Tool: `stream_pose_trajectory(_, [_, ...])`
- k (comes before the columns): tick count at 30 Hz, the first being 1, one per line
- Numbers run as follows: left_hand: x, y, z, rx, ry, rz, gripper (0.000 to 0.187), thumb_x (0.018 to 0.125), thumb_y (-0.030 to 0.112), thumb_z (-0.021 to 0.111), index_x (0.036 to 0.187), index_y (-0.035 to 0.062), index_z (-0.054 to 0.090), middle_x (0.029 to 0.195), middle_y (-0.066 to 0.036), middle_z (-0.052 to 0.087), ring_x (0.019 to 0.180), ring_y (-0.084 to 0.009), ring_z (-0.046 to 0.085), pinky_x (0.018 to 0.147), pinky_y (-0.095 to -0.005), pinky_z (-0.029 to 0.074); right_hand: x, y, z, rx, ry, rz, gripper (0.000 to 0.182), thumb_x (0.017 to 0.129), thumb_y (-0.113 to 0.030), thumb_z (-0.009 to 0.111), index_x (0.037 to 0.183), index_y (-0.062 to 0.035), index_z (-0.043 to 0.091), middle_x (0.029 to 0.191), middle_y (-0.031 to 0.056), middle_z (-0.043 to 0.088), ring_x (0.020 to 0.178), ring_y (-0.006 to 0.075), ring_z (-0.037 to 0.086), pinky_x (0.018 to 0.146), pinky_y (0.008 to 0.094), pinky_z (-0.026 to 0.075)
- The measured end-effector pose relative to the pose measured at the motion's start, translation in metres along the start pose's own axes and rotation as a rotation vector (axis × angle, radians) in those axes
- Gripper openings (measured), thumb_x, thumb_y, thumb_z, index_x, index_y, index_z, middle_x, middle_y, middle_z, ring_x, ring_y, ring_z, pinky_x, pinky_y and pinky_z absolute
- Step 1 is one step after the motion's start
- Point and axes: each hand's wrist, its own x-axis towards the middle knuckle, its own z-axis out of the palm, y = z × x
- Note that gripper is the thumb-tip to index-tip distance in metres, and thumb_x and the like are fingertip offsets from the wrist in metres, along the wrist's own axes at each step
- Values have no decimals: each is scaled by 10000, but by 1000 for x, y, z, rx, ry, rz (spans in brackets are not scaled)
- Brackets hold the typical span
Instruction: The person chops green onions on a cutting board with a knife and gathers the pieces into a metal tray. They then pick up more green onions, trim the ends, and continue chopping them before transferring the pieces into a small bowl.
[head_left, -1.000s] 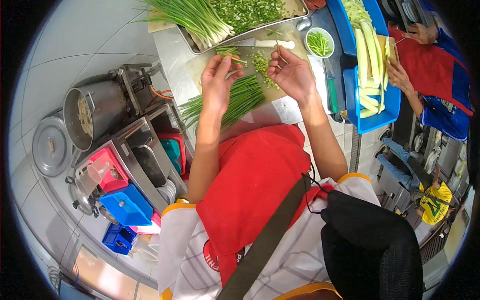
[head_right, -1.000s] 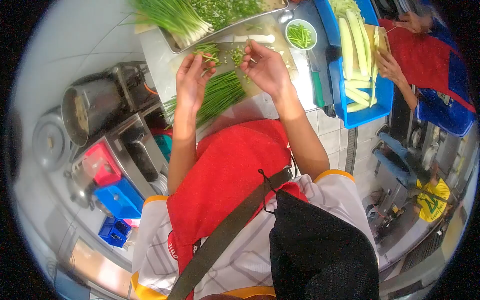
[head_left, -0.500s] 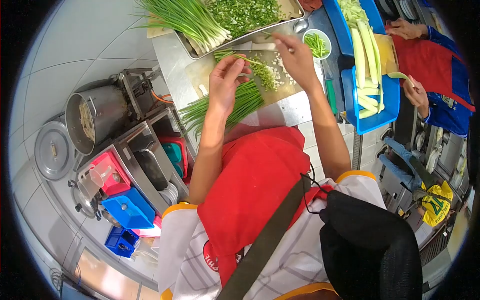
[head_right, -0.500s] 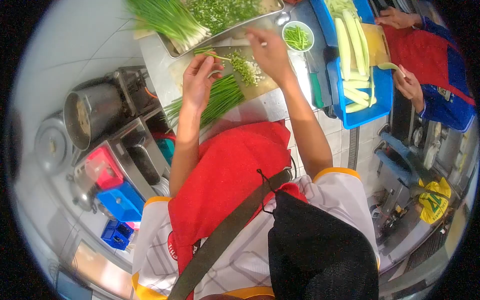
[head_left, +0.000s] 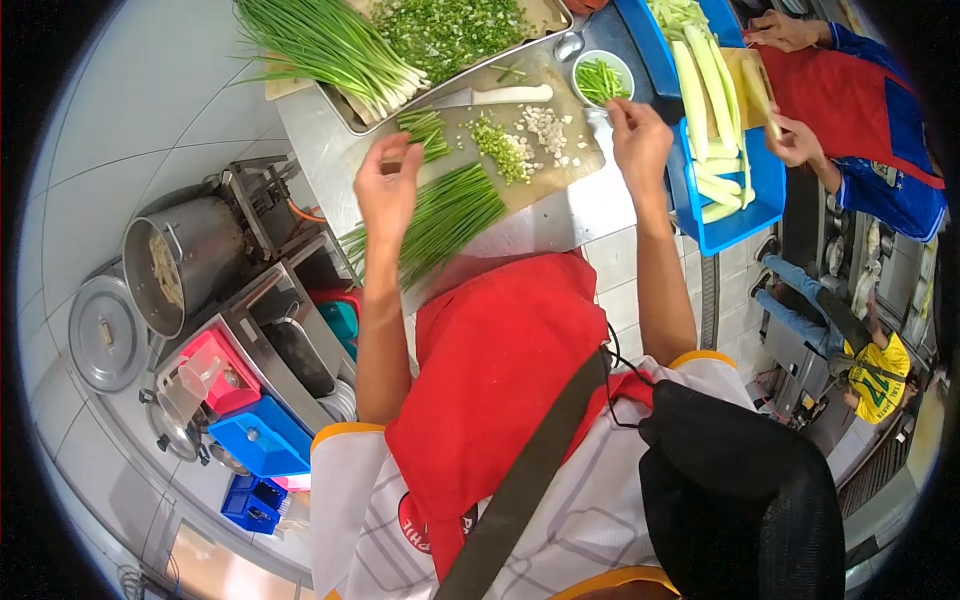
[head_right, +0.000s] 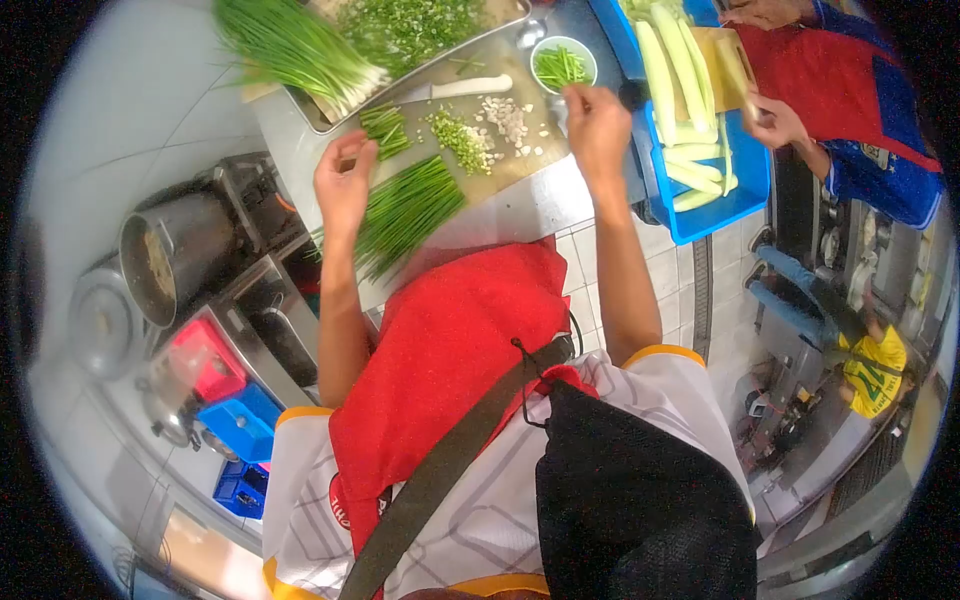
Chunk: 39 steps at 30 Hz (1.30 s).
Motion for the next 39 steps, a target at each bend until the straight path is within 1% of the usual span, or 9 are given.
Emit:
stream_pose_trajectory(4, [7,-42,-27,508,72,112,270,809,152,777,1053,56,710,920,-101,699,768,-213,676,672,-348,534,9,8,2,-114,-5,-44,207,895,-173,691,1047,-41,742,785,179,651,717,344,640,655,437,482])
stream_pose_trajectory(8, [-5,-47,-18,531,85,129,274,775,176,791,1019,82,711,933,-106,685,830,-311,661,749,-410,524,-5,-25,6,-66,-5,-13,221,887,-138,685,1087,-58,734,804,158,634,737,344,610,670,444,473])
stream_pose_trajectory(11, [-9,-41,-3,667,164,280,295,772,155,812,1024,49,702,914,-96,662,751,-235,659,703,-359,526,-25,-46,34,150,-32,-324,227,782,-53,688,998,-92,747,824,124,653,738,328,591,692,428,464])
stream_pose_trajectory(13, [-6,-47,4,642,174,279,300,767,167,812,1018,53,694,912,-90,650,760,-253,642,704,-378,511,-41,-80,48,58,-278,-330,188,802,-97,722,978,-143,766,876,67,674,862,294,595,788,403,441])
stream_pose_trajectory(14, [-5,-49,5,637,188,264,295,771,164,808,1020,54,693,913,-92,653,757,-257,642,707,-380,513,-47,-94,58,23,-364,-334,175,794,-165,744,968,-159,767,918,43,661,954,287,575,857,452,402])
stream_pose_trajectory(19, [-7,-48,-3,603,239,253,274,785,135,791,1024,47,688,927,-102,672,758,-258,643,710,-380,515,-55,-116,114,-104,-363,-448,136,802,-224,740,919,-156,749,986,18,641,1007,281,547,893,510,350])
stream_pose_trajectory(24, [-9,-51,-12,177,194,3,195,849,54,718,1037,15,690,878,-86,708,748,-149,650,676,-294,512,-54,-109,114,-86,-393,-440,101,811,-204,727,902,-159,728,1002,12,631,1009,281,542,905,502,337])
stream_pose_trajectory(27, [-12,-50,-10,133,179,2,170,866,40,693,1033,11,695,849,-69,706,746,-115,641,665,-272,511,-56,-105,108,-4,-446,-422,117,810,-182,723,925,-163,728,989,4,629,1008,277,540,908,495,338])
stream_pose_trajectory(39, [-16,-50,-14,510,186,181,183,819,96,707,1001,69,711,902,-122,679,738,-307,655,685,-406,515,-48,-106,91,-190,-444,-531,213,753,-101,682,927,-199,758,1013,6,624,1016,277,527,887,502,362])
